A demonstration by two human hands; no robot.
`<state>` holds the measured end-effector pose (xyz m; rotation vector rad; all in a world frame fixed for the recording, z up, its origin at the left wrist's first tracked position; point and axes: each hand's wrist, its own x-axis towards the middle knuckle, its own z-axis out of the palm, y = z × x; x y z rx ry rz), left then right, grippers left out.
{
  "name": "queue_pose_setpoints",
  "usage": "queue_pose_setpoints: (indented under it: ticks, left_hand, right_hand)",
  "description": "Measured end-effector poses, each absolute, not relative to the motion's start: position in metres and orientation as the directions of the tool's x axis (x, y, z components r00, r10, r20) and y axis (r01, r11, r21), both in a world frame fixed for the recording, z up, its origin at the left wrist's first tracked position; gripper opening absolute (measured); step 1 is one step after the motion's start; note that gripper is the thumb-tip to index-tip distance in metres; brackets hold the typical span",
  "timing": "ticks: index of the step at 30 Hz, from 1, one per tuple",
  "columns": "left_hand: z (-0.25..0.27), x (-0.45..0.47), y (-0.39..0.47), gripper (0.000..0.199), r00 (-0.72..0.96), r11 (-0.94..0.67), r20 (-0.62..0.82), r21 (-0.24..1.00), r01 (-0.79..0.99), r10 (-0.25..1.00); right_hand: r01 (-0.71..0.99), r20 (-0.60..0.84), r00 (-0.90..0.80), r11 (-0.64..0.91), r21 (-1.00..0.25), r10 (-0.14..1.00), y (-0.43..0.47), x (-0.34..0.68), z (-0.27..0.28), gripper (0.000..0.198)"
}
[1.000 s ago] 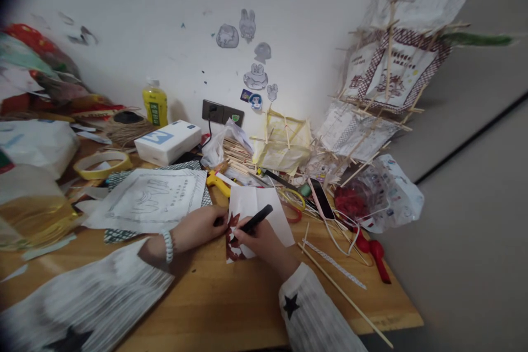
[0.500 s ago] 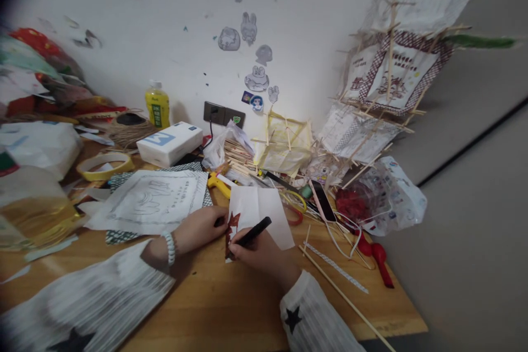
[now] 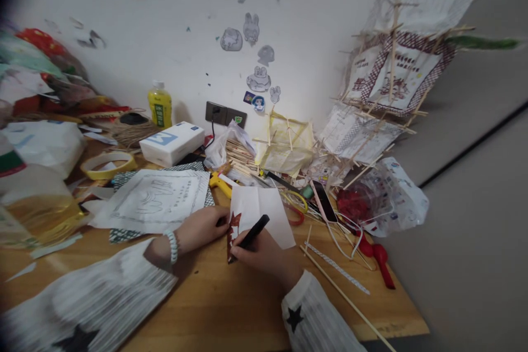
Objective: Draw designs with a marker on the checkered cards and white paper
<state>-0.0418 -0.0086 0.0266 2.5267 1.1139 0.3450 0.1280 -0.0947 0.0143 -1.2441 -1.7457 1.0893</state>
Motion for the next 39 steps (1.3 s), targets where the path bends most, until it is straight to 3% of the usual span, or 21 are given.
queue_pose_setpoints:
  ticks: [39]
  left_hand:
    - [0.0267,-0.0414,-0.009,0.016,0.66,-0.63,0.07,0.387,0.673,0.748]
  right_hand:
    - [0.244,0.036,-0.296,0.112,-0.963,0.955,-0.0897,0.1296,0.0108,0.036]
